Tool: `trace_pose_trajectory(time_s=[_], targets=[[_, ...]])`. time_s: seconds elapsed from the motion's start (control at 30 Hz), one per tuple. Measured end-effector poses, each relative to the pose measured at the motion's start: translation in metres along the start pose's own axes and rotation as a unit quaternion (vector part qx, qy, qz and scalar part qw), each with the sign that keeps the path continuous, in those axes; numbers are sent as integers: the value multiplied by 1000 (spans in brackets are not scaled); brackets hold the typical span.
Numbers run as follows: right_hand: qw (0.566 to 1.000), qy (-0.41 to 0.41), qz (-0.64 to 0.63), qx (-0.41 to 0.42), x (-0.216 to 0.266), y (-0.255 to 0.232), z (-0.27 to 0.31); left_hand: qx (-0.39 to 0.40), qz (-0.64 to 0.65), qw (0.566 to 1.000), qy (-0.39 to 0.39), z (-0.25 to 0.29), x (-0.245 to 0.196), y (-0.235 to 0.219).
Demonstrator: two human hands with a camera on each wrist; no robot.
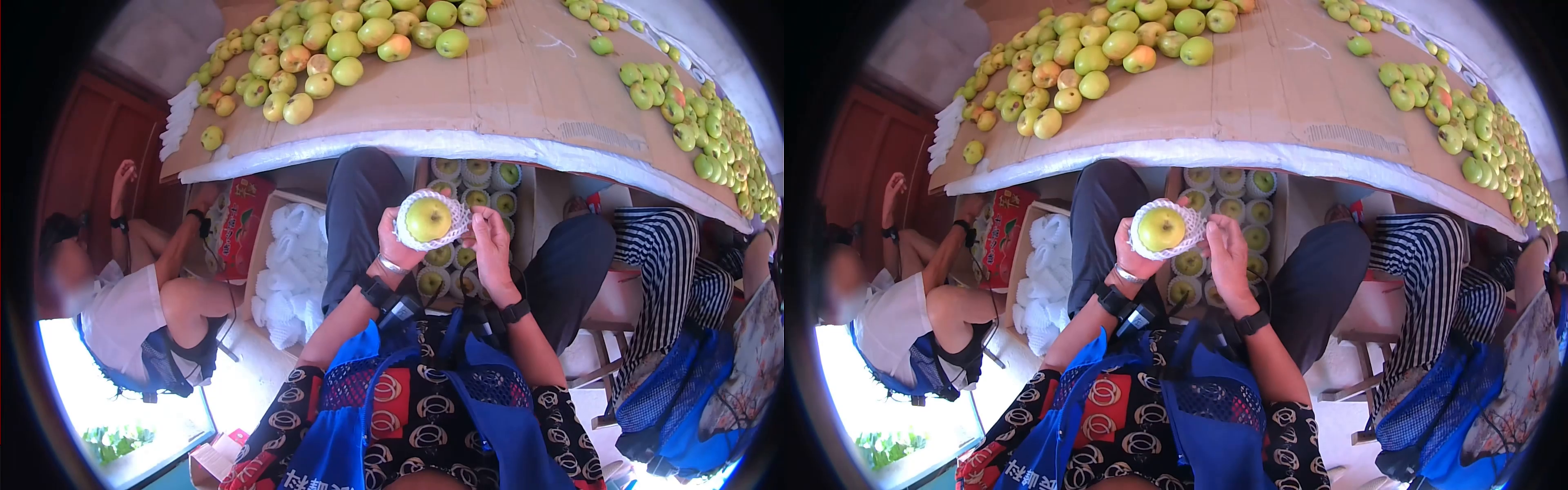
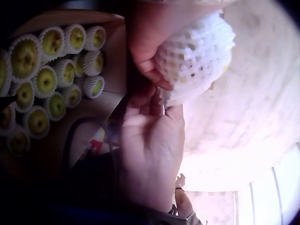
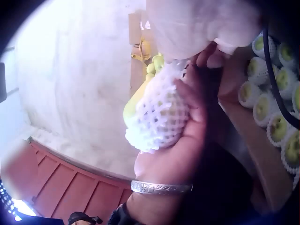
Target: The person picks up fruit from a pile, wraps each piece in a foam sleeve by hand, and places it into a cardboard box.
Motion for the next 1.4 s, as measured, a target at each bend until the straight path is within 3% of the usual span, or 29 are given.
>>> trace_pose_trajectory(time_s=[0.03,0.27,0.43,0.57,0.63,0.67,0.7,0.73,0.87,0.93,1.0,1.1,1.3,1.4], targets=[[994,73,-77,18,-9,5,3,-10,-13,1000,10,-3,-1,-7],[977,151,-125,80,-20,14,8,-14,-44,998,53,-6,-5,-13],[924,257,-275,67,-27,18,11,-12,-21,999,39,-6,-2,-10],[932,238,-267,54,-28,20,11,-2,6,1000,16,-2,1,-5],[991,72,-80,75,-19,15,3,-14,-25,1000,9,-4,5,-11],[991,72,-80,75,-23,14,2,-14,-25,1000,9,-4,5,-13],[996,-56,59,47,-8,10,0,-2,-29,1000,9,-3,4,-10],[963,-182,196,17,8,9,2,11,-33,999,9,-2,4,-6],[965,-194,176,10,11,2,-2,22,-11,1000,-9,1,7,-1],[976,-213,23,40,33,12,3,16,-10,1000,-15,0,8,-4],[974,-199,96,40,45,17,16,8,-29,999,-13,-3,9,-11],[908,-301,274,96,52,47,30,-16,-36,999,-36,-2,15,-17],[889,-327,306,97,50,55,33,-8,-29,998,-55,-4,21,-25],[883,-330,319,100,52,57,33,-71,-50,996,-28,-5,19,-36]])
Point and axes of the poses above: each hand's wrist, its own z-axis away from the middle knuckle, its own y-axis out of the palm, x = y × z, the point moved 9 cm from there along -z, towards the middle knuckle, and after that the axes turned 13 degrees about -x, right-handed, at the moved point
